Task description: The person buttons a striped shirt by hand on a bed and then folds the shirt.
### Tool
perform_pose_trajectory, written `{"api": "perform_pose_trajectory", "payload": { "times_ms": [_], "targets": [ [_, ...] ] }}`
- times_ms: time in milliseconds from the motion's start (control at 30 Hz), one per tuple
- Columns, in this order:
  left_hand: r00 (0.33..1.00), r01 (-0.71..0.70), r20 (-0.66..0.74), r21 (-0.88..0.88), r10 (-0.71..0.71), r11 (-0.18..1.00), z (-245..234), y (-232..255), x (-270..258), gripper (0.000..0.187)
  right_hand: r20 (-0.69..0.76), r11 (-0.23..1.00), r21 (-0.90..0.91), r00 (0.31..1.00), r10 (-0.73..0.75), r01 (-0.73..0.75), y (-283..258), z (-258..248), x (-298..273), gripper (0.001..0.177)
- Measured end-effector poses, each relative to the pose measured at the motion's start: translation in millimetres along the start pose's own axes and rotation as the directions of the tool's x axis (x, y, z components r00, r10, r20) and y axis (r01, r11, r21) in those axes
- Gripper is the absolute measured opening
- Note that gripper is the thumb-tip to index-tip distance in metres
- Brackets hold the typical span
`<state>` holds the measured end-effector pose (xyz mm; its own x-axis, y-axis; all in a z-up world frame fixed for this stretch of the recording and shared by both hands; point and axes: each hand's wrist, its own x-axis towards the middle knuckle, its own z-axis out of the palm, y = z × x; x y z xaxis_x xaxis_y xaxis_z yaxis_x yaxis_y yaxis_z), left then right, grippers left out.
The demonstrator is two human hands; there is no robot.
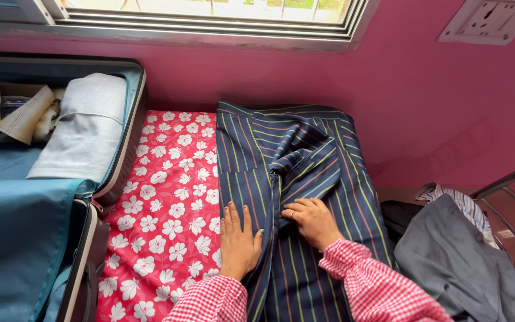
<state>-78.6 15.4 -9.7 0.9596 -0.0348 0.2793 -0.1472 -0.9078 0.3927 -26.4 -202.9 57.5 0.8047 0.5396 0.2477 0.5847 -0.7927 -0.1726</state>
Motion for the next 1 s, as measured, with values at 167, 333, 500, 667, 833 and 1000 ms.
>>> {"api": "perform_pose_trajectory", "payload": {
  "times_ms": [167, 333, 500, 667, 833, 1000],
  "targets": [
    [0.969, 0.133, 0.189, 0.154, -0.161, 0.979, 3, -1, -3, 0.079, -0.178, 0.994, -0.077, 0.979, -0.094, 0.082, 40, -44, 0, 0.025],
    [0.934, 0.255, 0.246, 0.043, -0.258, 0.966, -3, 4, -6, 0.078, -0.426, 0.961, -0.15, 0.892, 0.149, -0.232, 96, -98, -14, 0.02],
    [0.903, 0.26, 0.327, 0.097, -0.278, 0.961, -39, 33, -36, 0.088, -0.182, 0.916, -0.129, 0.917, 0.355, -0.38, 112, -97, -28, 0.028],
    [0.903, 0.225, 0.331, 0.178, -0.273, 0.958, -71, 58, -58, 0.092, -0.303, 0.975, -0.175, 0.95, 0.081, -0.139, 61, -67, -41, 0.038],
    [0.87, 0.205, 0.407, 0.214, -0.277, 0.955, -93, 67, -77, 0.089, -0.194, 0.99, -0.123, 0.98, 0.043, -0.068, -4, -53, -66, 0.025],
    [0.833, 0.262, 0.448, 0.195, -0.323, 0.945, -104, 71, -118, 0.085, -0.003, 0.935, 0.207, 0.955, 0.296, -0.289, -79, -23, -105, 0.029]
  ]
}}
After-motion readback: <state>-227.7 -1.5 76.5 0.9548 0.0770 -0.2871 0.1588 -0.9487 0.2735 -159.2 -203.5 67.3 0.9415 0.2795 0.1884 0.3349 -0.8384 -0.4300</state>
